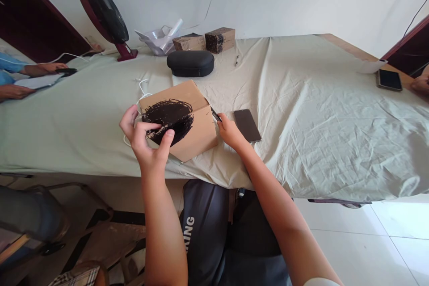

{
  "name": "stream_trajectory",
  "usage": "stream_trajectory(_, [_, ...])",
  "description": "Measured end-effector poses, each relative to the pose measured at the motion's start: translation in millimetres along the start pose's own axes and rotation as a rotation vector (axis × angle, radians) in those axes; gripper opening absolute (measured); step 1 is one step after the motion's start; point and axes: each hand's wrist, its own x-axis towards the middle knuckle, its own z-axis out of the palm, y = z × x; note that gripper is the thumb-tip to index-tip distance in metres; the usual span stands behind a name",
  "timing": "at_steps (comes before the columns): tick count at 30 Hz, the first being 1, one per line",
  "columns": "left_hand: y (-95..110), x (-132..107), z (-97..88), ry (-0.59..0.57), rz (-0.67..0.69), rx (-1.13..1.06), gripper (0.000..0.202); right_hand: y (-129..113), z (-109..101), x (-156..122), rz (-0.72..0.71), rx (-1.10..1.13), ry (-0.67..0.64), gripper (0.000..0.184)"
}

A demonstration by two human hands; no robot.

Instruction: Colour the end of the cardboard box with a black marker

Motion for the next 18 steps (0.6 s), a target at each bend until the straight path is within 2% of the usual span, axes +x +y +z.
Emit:
stream_trajectory(4, [7,3,2.2,-0.012,-0.059,-0.03,0.031,0,2,1,0.024,0.105,0.081,0.035])
stream_trajectory(11, [3,-1,3.6,-0.01,-0.073,-0.066,0.036,13,1,15,0.037,0.406,0.227,0.037])
stream_trajectory(15, [0,-3,3.5,-0.018,-0.064,-0.07,0.051,12,-11,18,0.039,0.504,0.272,0.034])
stream_trajectory(18, [-1,-4,3.4,-0.02,-0.076,-0.109,0.057,0,-27,17,-0.007,0.531,0.334,0.039])
